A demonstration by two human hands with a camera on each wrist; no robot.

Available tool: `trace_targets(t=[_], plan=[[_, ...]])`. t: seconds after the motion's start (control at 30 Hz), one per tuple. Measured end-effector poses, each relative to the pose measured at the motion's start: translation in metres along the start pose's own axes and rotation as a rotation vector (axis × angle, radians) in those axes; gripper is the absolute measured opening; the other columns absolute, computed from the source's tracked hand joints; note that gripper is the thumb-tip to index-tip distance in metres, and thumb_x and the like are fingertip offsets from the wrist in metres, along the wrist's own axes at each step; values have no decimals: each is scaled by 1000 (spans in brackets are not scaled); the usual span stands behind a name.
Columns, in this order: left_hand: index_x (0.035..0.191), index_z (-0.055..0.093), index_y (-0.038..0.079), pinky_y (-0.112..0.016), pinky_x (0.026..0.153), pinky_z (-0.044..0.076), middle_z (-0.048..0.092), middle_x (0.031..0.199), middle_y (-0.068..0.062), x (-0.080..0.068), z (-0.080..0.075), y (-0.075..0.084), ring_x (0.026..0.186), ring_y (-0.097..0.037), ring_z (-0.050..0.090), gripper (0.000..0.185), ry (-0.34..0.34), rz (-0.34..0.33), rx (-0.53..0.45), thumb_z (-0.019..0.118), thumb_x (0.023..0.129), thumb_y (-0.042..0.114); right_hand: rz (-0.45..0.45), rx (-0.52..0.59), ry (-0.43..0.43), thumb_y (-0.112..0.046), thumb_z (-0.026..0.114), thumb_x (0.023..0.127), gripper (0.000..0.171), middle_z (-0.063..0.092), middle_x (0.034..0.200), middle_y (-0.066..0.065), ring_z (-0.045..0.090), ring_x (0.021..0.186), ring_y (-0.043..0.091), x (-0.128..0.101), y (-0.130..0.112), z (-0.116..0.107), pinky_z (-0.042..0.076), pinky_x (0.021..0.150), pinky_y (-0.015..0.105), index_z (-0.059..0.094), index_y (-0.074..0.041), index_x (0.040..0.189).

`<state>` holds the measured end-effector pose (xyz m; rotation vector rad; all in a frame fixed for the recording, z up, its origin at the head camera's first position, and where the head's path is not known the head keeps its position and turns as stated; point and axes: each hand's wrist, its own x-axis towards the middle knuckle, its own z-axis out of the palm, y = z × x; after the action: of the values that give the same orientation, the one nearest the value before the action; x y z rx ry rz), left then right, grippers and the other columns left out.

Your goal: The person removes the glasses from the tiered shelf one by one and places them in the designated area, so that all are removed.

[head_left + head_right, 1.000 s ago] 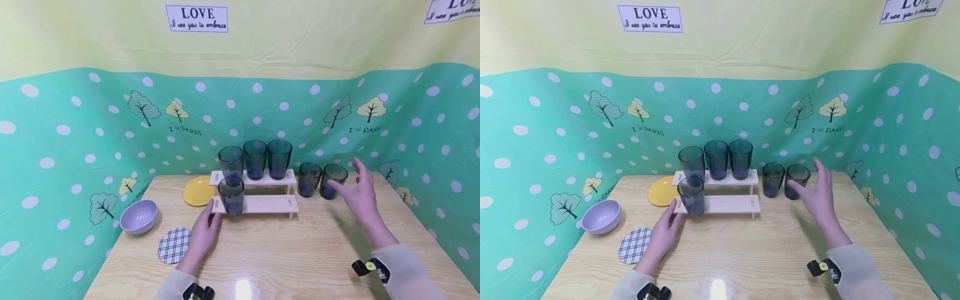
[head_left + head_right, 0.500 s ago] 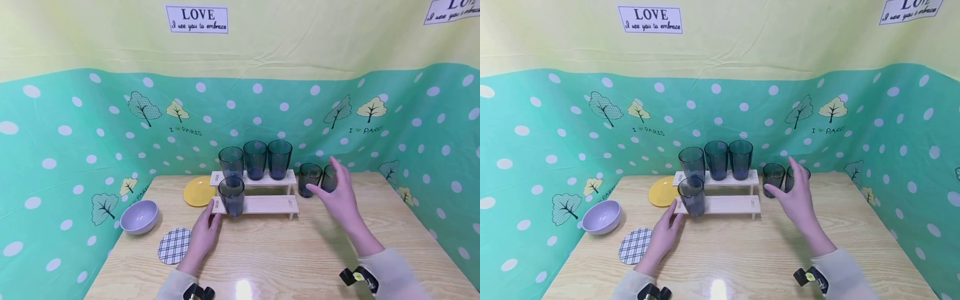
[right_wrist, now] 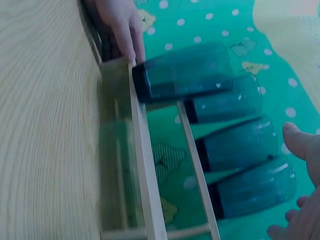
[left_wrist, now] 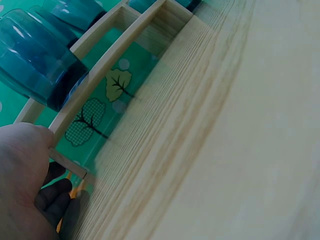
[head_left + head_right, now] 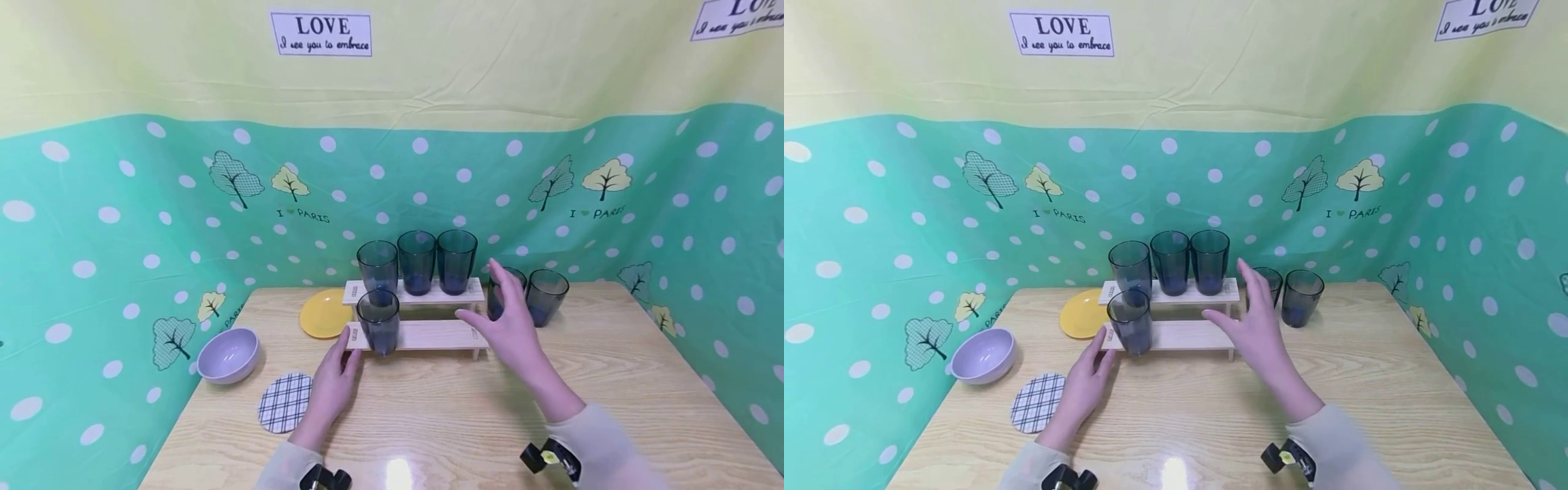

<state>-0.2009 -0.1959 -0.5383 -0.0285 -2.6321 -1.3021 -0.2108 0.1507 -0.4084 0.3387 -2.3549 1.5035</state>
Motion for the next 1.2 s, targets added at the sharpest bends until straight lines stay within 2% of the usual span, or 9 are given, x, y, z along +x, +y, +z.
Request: trace_targets(t=[0.2, 0.4, 0.5, 0.67, 0.97, 1.2], plan=[[174, 35, 12, -58, 129, 35, 43, 172, -18, 0, -1, 0, 158, -38, 41, 64, 2, 4, 3, 56, 118, 33, 12, 92, -55, -18, 94, 93, 110, 32, 174, 9, 32, 162, 31, 1, -11, 23, 29, 134, 51, 23, -20, 177], [173, 35, 10, -59, 129, 36, 42, 172, -18, 0, 0, 0, 158, -39, 42, 64, 7, 13, 8, 56, 118, 34, -19, 112, -78, -16, 95, 90, 109, 38, 170, 7, 37, 159, 26, 1, -19, 43, 32, 133, 49, 27, -16, 176], [174, 35, 11, -58, 129, 35, 41, 173, -17, 0, 0, 0, 159, -38, 41, 64, 0, 8, 2, 56, 118, 34, -27, 125, -92, -15, 96, 89, 110, 39, 170, 9, 39, 158, 28, 1, -23, 52, 35, 132, 50, 28, -15, 176], [174, 34, 12, -57, 130, 34, 40, 174, -16, 0, 0, 0, 159, -37, 39, 64, -5, -1, 0, 56, 118, 34, -23, 161, -118, -15, 97, 88, 112, 39, 170, 10, 40, 157, 32, 0, -27, 67, 38, 129, 53, 28, -16, 176], [173, 35, 10, -58, 130, 34, 41, 173, -18, 1, 1, -1, 159, -39, 40, 64, 9, 18, 9, 57, 118, 32, 25, 194, -147, -20, 99, 85, 113, 40, 170, 3, 43, 156, 25, -3, -32, 89, 40, 128, 52, 30, -20, 176], [174, 35, 10, -58, 130, 34, 41, 173, -17, 1, 1, -1, 158, -38, 40, 64, 9, 19, 10, 58, 117, 32, 18, 215, -174, -18, 98, 86, 113, 39, 171, 6, 42, 157, 30, -4, -32, 105, 38, 129, 52, 30, -18, 176]])
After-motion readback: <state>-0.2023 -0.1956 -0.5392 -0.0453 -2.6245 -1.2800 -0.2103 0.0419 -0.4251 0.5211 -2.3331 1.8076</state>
